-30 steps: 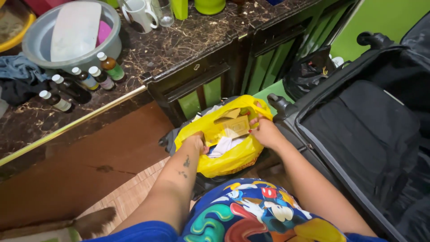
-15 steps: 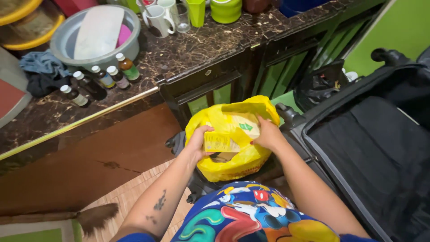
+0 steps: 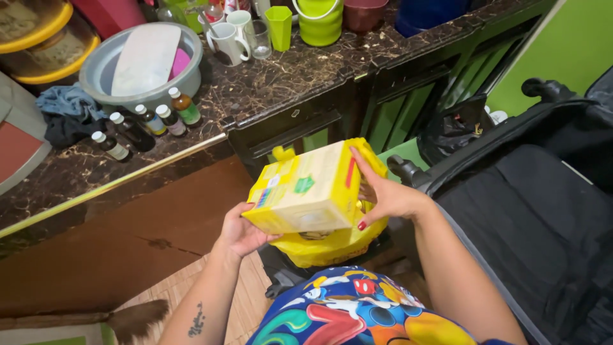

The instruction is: The person places a smaller hardshell suitcase, a black backpack, a box, and various items from a yellow plastic bag into a larger open suitcase.

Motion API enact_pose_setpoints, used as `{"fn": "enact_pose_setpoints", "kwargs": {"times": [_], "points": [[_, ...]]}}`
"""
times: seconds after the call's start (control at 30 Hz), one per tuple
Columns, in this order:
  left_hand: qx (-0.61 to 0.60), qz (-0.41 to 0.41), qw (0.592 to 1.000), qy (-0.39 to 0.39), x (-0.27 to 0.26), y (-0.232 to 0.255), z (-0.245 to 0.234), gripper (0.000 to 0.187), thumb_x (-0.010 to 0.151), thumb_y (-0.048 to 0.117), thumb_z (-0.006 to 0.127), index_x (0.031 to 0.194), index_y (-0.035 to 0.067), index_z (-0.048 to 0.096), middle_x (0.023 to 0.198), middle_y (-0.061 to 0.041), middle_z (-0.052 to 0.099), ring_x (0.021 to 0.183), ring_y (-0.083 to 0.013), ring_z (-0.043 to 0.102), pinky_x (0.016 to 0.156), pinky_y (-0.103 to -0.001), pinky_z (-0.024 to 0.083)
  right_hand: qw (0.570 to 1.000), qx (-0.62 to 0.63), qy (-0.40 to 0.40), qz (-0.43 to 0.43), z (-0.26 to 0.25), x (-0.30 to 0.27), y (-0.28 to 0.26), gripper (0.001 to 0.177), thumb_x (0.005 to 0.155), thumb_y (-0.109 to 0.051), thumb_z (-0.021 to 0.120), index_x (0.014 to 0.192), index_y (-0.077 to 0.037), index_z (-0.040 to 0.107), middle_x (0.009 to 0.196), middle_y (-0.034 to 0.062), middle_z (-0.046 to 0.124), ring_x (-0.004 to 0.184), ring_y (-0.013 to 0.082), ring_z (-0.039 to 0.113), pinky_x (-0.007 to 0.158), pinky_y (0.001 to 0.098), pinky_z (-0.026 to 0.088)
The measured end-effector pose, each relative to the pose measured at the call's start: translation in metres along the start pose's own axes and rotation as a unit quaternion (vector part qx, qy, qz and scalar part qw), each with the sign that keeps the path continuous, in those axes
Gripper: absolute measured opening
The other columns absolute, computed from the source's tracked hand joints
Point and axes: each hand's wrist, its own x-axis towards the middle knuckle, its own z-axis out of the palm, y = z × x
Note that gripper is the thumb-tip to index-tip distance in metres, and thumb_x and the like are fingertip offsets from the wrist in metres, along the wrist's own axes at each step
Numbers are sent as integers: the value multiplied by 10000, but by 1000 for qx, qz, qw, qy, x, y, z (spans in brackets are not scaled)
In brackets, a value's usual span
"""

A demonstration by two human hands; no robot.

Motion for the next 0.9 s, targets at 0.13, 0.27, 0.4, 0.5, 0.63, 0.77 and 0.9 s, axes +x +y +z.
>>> {"fn": "enact_pose_setpoints", "kwargs": {"times": [0.13,0.27,0.4,0.5,0.63,0.77,0.9], "points": [[-43,11,996,-75,7,-2,8,684,909,471,521,1452,54,517,1381,-208,622,1173,-398,647,912,-537,568,991,63,33,-112,24,-1,-42,1415,582,146,817,1670,-235,-4,1667,79,286,1455,205,397,1140,392,384],[-52,-27,985,-162,26,1,33,691,954,530,483,1466,68,516,1345,-226,641,1088,-401,692,812,-486,615,981,-16,156,-116,-2,25,25,1056,644,100,874,1575,-36,393,1562,150,516,1431,245,509,1210,394,414],[-36,-82,976,-198,50,-2,54,688,981,561,446,1471,83,509,1342,-214,645,1078,-402,703,795,-477,620,919,-286,186,-196,9,16,-7,1030,746,-9,871,1584,-14,271,1617,140,340,1449,249,373,1164,418,324],[-51,-171,931,-320,50,0,97,751,1023,650,383,1538,111,474,1400,-224,624,1095,-419,691,860,-493,605,938,-154,185,-250,-7,6,46,695,908,-73,765,1527,-48,449,1518,94,541,1397,235,524,1166,393,444],[120,-187,948,-228,59,8,141,882,912,767,340,1521,139,449,1445,-179,592,1199,-393,643,931,-546,559,894,222,286,-263,-3,-16,92,569,830,-23,761,1367,-7,571,1278,96,684,1160,251,663,946,422,535],[384,60,892,-230,81,11,159,811,1000,579,521,1600,43,414,1598,-207,496,1422,-349,501,1143,-439,414,814,345,332,-330,1,-47,85,318,1043,-84,690,1316,-3,549,1262,105,682,1188,266,668,1050,433,552],[516,190,763,-340,58,-25,261,962,925,316,743,1653,122,146,1597,-194,456,1437,-313,479,1147,-386,394,781,405,395,-263,16,-104,3,420,977,-224,655,1337,-16,599,1265,161,704,1128,290,691,971,428,560]]}}
